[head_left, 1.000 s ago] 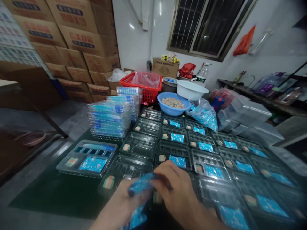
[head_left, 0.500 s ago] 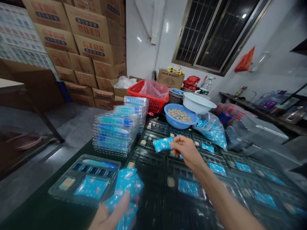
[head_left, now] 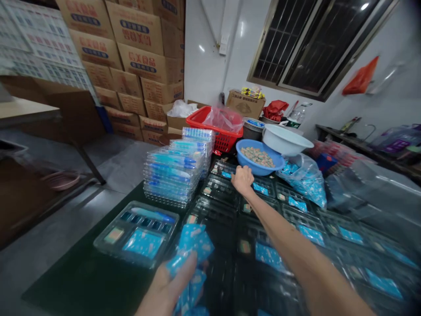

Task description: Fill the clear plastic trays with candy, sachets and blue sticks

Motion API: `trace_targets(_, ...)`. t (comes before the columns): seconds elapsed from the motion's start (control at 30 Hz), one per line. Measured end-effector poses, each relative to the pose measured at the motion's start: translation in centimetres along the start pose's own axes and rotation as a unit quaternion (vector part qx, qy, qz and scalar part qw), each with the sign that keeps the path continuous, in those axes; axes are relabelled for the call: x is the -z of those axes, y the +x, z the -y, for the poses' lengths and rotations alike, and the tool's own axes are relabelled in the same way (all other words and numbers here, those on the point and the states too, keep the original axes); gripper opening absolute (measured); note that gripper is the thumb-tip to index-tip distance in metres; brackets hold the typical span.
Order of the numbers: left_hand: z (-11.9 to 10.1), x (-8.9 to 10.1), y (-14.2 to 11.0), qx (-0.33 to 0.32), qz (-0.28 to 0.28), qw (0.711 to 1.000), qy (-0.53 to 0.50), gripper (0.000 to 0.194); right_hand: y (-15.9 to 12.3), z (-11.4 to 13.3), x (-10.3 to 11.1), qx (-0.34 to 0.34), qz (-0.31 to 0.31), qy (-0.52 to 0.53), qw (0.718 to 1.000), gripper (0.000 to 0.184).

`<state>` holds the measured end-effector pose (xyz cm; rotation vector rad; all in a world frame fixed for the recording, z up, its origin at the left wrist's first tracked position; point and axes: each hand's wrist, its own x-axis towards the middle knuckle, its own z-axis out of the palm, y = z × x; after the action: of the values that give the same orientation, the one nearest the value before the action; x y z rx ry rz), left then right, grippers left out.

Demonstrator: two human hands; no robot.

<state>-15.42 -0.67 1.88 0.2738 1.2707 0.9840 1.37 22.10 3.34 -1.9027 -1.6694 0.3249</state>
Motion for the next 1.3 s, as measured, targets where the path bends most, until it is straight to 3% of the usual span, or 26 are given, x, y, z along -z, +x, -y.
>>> trace_targets(0.07,0.0,-0.2,-0.3,-0.008,0.030,0.999,0.038,0.041,-2.9,1.4,1.5,0.057,0.047,0.021,0.997,0.024)
trace_targets(0.13,0.1,-0.5,-0.6,-0.017,0.048,0.996,0.076,0.039,-6.7,2.4,3.2,0.123,0.143,0.070,0.980,0.023)
trace_targets(0.17,0.3,-0.6,-0.7,-0.024,0.060,0.994,0.090,0.039,-8.7,2.7,4.0,0.186,0.253,0.140,0.939,0.025)
trace_targets(0.2,0.4,-0.7,-0.8,-0.033,0.074,0.992,0.099,0.039,-10.7,2.8,4.7,0.219,0.315,0.189,0.904,0.026)
trace_targets(0.23,0.6,-0.8,-0.9,-0.044,0.092,0.990,0.103,0.038,-12.6,2.7,5.2,0.233,0.337,0.210,0.888,0.023)
trace_targets(0.37,1.4,-0.6,-1.4,-0.052,0.133,0.985,0.094,0.034,-17.5,1.2,5.6,0.147,0.329,0.283,0.889,0.008)
trace_targets(0.47,1.9,-0.2,-1.7,-0.029,0.119,0.990,0.069,0.030,-18.7,0.2,5.8,0.092,0.345,0.320,0.877,0.015)
trace_targets(0.57,2.2,0.1,-1.6,-0.019,0.099,0.993,0.063,0.027,-18.3,-0.4,6.6,0.097,0.336,0.313,0.883,0.021)
trace_targets(0.67,2.3,0.6,-1.2,-0.010,0.094,0.995,0.042,0.024,-15.8,-1.3,6.8,0.062,0.271,0.337,0.900,0.024)
trace_targets(0.77,2.3,1.3,-0.8,0.004,0.094,0.995,0.024,0.025,-11.7,-2.6,5.1,-0.041,0.149,0.354,0.922,0.018)
trace_targets(0.87,2.2,2.0,-0.6,0.009,0.129,0.990,0.049,0.033,-7.9,-3.7,2.2,-0.105,0.085,0.322,0.937,0.010)
trace_targets(1.03,1.7,2.5,-0.5,-0.012,0.150,0.986,0.076,0.041,-5.4,-4.4,-1.0,-0.137,0.084,0.227,0.961,0.009)
trace_targets(1.17,1.5,2.6,-0.4,-0.018,0.155,0.985,0.075,0.039,-5.3,-4.9,-0.8,-0.102,0.102,0.121,0.982,0.021)
trace_targets(1.3,1.5,2.1,-0.6,-0.019,0.167,0.984,0.066,0.039,-4.9,-4.5,0.1,-0.054,0.107,0.008,0.993,0.017)
